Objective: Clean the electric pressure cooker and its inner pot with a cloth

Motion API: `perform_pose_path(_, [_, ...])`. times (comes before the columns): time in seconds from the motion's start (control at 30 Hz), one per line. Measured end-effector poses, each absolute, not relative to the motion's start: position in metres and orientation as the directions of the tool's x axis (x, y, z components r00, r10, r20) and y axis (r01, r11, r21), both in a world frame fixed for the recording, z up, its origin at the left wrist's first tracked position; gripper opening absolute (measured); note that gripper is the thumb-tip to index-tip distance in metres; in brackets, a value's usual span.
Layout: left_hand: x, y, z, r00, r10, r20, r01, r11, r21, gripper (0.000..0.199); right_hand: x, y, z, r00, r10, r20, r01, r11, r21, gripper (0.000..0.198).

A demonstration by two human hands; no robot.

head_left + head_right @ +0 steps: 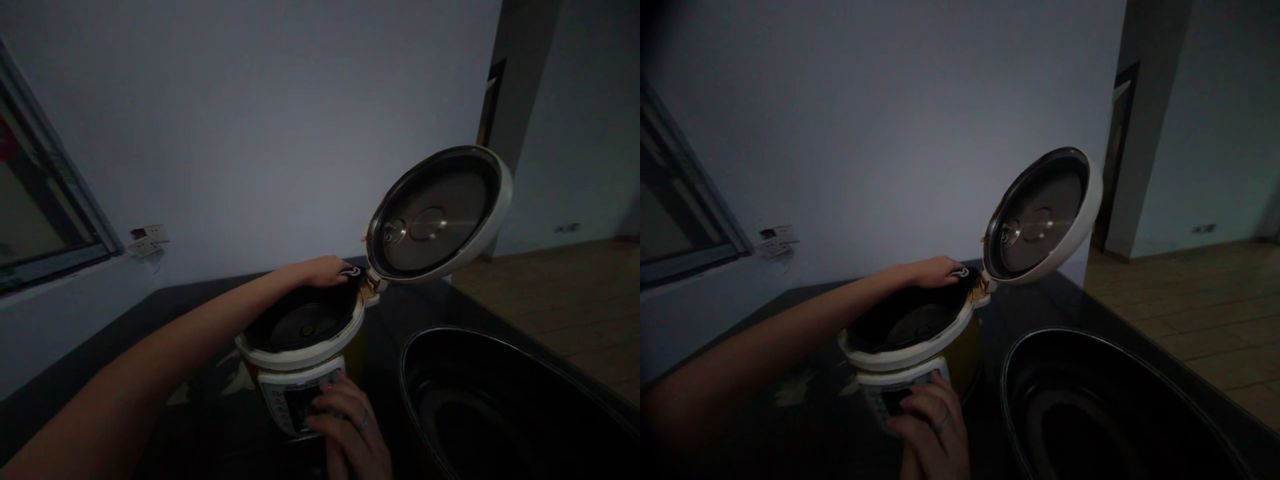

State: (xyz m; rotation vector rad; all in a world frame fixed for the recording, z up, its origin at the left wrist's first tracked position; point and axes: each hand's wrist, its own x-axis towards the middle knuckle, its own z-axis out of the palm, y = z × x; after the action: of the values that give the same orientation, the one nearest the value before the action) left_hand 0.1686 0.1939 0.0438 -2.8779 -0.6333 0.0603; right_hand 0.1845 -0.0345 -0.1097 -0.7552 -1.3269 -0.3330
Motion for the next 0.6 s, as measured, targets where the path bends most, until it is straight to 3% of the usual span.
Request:
perform_pose_path(0.17, [0.162,0.204,0.042,0.891,0.454,0.008,0.445,-0.869,-0.217,0.026,0.194,-0.036,-0.105,0.198,0.223,0.954,0.617,0.728,-0.299,0.025])
perform_pose_path(0.4, [0.143,0.239,0.034,0.8,0.6,0.006,0.579,-0.77,-0.268,0.029,0.197,-0.036,-0.103,0.165,0.2,0.966,0.617,0.743,-0.259,0.025])
perform_pose_path(0.6, [0.148,0.25,0.03,0.744,0.668,0.023,0.654,-0.72,-0.232,0.034,0.197,-0.034,-0.107,0.178,0.209,0.962,0.616,0.738,-0.274,0.025])
